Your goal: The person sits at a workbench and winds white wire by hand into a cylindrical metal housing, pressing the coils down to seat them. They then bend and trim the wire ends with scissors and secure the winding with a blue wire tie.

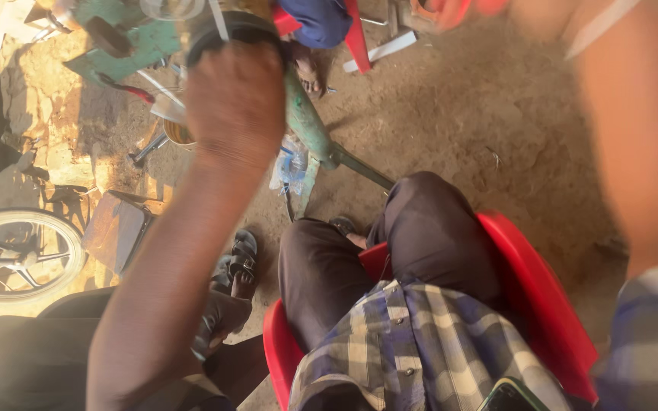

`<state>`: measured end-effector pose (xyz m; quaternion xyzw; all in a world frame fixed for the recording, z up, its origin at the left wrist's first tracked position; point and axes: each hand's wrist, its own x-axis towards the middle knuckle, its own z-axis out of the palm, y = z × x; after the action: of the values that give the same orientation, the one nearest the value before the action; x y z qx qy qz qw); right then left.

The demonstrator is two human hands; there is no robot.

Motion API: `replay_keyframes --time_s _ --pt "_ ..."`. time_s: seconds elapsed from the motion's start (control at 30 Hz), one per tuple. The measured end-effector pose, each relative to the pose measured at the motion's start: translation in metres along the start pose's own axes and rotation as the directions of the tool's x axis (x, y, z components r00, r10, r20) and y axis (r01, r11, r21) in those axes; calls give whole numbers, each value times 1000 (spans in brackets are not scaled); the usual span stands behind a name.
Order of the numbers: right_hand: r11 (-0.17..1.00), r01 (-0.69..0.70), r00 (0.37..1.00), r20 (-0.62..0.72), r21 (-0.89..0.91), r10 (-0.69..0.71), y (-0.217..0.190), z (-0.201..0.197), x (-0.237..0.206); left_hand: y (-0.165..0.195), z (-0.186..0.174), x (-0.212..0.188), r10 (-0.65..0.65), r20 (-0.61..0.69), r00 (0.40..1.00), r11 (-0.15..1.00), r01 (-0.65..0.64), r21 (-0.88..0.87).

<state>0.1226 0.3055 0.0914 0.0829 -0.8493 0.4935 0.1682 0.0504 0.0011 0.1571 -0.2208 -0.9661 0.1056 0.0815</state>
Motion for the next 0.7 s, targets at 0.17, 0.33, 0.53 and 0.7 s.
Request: replay_keyframes --time_s 0.17,0.33,0.53,0.7 --pt "912 -346 882 407 220 236 -32 75 -95 -16 5 -21 256 -298 919 948 -179 263" --pt "819 -487 782 570 304 253 -57 126 -114 -44 2 -47 414 -457 787 887 -236 397" --pt "668 -537 752 651 514 104 -68 148 -108 -69 5 -43 525 -556 644 844 -310 438" --pt "530 -611 720 691 588 64 -55 145 -111 -74 9 -27 542 -568 619 841 -407 358"
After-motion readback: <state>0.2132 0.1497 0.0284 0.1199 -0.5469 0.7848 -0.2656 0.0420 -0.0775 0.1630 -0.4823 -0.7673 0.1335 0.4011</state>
